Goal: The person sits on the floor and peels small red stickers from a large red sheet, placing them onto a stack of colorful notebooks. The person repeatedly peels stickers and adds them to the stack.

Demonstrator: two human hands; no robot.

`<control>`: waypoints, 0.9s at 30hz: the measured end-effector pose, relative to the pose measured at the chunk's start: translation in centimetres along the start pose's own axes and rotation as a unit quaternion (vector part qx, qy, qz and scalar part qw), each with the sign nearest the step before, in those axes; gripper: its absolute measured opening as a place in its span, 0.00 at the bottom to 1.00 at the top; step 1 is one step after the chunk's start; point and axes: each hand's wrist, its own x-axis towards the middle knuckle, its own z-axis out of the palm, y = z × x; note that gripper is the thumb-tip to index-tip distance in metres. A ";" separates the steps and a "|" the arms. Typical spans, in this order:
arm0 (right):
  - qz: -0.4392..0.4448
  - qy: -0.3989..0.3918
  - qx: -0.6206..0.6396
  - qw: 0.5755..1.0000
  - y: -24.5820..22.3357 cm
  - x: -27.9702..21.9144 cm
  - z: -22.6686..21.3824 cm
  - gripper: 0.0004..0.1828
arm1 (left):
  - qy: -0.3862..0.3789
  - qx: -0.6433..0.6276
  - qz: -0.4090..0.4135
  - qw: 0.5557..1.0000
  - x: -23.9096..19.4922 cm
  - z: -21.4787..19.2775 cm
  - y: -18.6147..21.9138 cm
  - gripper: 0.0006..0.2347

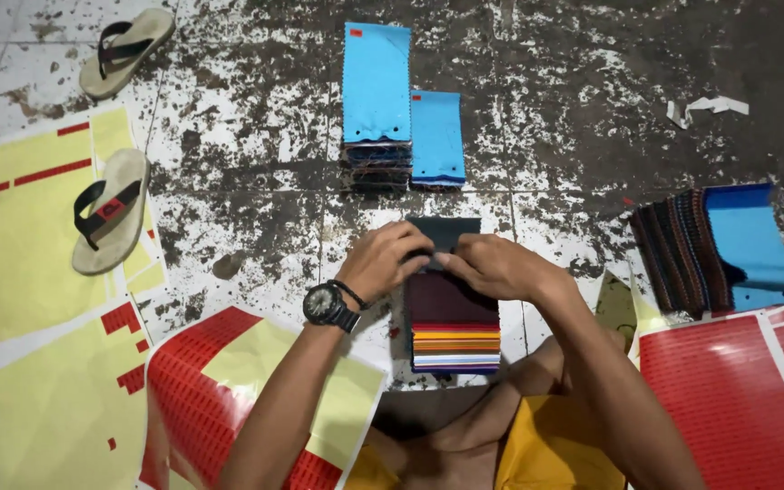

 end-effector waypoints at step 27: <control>-0.182 0.256 -0.027 0.949 -9.8 -4.5 7.7 0.19 | 0.350 -0.198 -0.014 0.916 -14.5 -2.8 2.6 0.09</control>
